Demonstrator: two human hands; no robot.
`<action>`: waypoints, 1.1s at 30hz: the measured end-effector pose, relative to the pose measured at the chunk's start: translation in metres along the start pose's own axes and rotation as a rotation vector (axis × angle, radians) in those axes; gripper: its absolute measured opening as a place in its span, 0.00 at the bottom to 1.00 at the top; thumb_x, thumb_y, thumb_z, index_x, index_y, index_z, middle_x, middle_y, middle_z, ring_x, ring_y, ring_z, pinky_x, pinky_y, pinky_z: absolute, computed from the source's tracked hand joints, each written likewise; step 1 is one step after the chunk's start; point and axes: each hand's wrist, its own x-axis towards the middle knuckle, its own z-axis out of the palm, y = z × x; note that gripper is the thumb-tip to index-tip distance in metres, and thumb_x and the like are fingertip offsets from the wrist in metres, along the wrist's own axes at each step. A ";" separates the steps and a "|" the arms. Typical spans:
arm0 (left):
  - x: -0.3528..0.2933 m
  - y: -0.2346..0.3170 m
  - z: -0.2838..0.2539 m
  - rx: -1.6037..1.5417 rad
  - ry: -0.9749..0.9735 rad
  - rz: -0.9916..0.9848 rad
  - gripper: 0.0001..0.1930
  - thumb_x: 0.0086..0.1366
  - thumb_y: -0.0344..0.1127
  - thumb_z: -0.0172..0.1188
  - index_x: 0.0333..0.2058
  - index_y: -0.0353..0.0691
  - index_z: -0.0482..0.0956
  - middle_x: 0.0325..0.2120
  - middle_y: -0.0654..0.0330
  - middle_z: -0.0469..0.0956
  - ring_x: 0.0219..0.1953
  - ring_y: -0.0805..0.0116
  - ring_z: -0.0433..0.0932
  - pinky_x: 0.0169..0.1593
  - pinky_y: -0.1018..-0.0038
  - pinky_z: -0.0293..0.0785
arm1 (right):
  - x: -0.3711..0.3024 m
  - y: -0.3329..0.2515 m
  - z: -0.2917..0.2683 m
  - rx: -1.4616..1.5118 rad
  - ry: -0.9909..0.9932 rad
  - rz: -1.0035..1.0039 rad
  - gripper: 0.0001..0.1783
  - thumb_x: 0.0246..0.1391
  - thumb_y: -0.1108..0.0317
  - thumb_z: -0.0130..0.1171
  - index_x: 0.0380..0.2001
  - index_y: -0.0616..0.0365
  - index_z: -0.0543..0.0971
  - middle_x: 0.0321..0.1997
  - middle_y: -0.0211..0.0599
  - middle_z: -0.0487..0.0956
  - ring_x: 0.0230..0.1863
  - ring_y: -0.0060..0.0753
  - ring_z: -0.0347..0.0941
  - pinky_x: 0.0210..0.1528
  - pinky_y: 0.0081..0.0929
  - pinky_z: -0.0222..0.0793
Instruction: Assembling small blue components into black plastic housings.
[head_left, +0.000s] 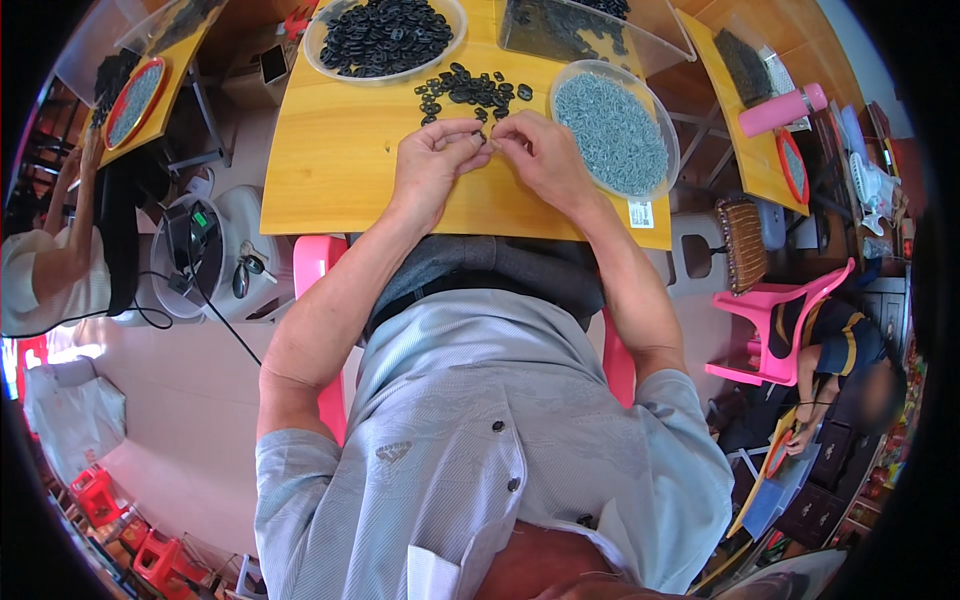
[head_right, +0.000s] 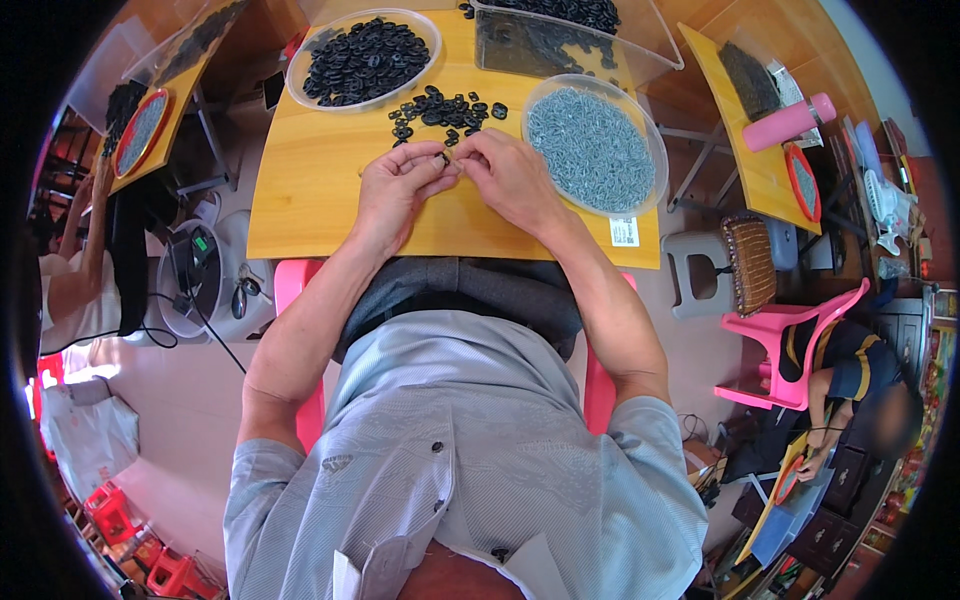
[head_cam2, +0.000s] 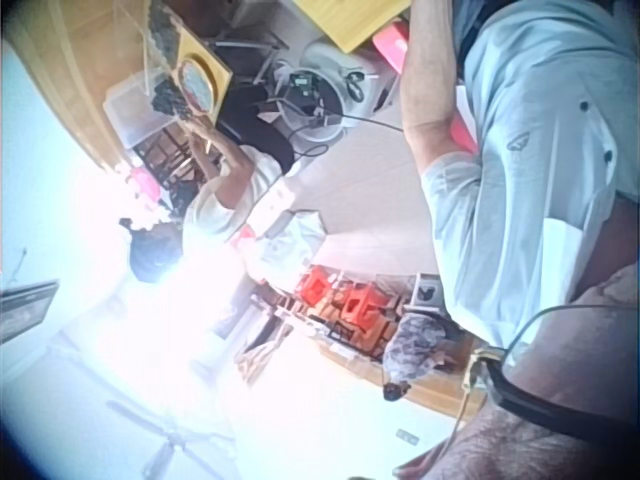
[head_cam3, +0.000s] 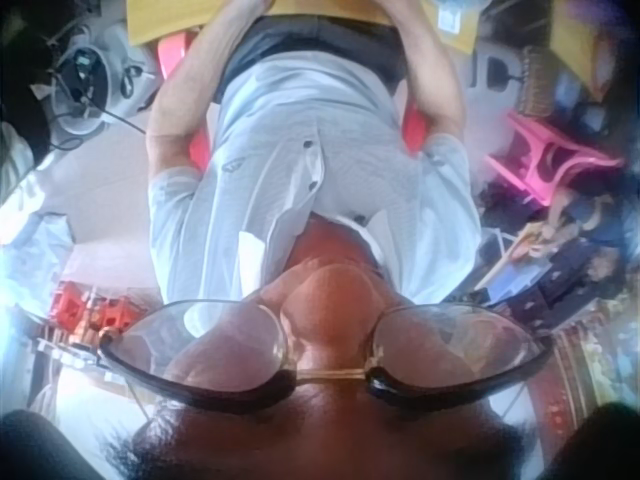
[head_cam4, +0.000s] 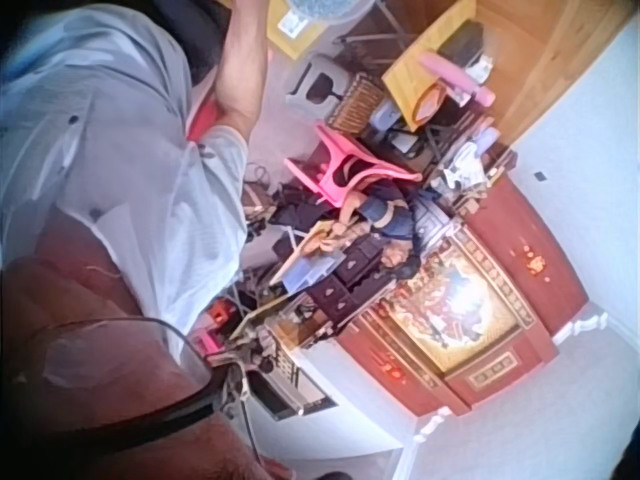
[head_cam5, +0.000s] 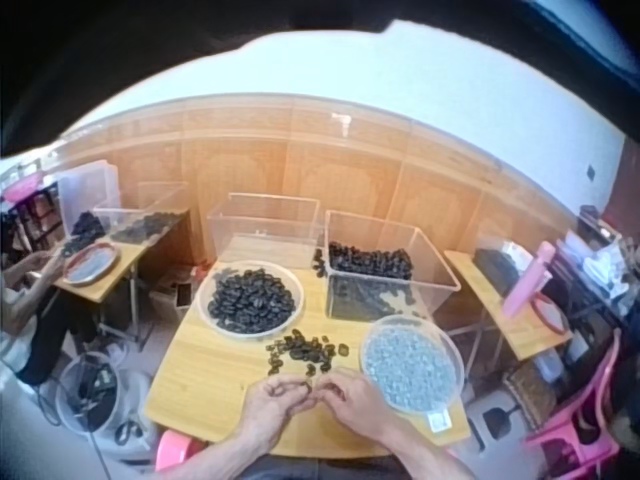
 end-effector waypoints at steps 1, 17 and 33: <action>0.000 -0.001 0.000 0.001 0.000 -0.002 0.09 0.66 0.22 0.57 0.45 0.27 0.76 0.38 0.50 0.81 0.39 0.62 0.83 0.47 0.69 0.82 | 0.000 0.001 0.000 0.001 0.001 0.002 0.06 0.55 0.69 0.59 0.34 0.60 0.79 0.33 0.41 0.80 0.35 0.45 0.78 0.36 0.36 0.72; -0.002 -0.001 0.004 0.242 0.006 0.063 0.10 0.64 0.22 0.59 0.44 0.26 0.79 0.34 0.51 0.83 0.36 0.69 0.83 0.43 0.78 0.79 | -0.002 -0.003 -0.003 -0.054 0.005 -0.024 0.06 0.56 0.70 0.58 0.35 0.59 0.79 0.33 0.41 0.80 0.33 0.44 0.77 0.35 0.34 0.71; -0.004 -0.003 0.005 0.317 0.003 0.095 0.09 0.64 0.22 0.59 0.42 0.27 0.81 0.34 0.53 0.83 0.36 0.71 0.83 0.41 0.80 0.79 | -0.002 0.000 -0.002 -0.052 -0.016 -0.041 0.06 0.56 0.70 0.57 0.35 0.62 0.79 0.32 0.44 0.80 0.32 0.46 0.77 0.34 0.34 0.70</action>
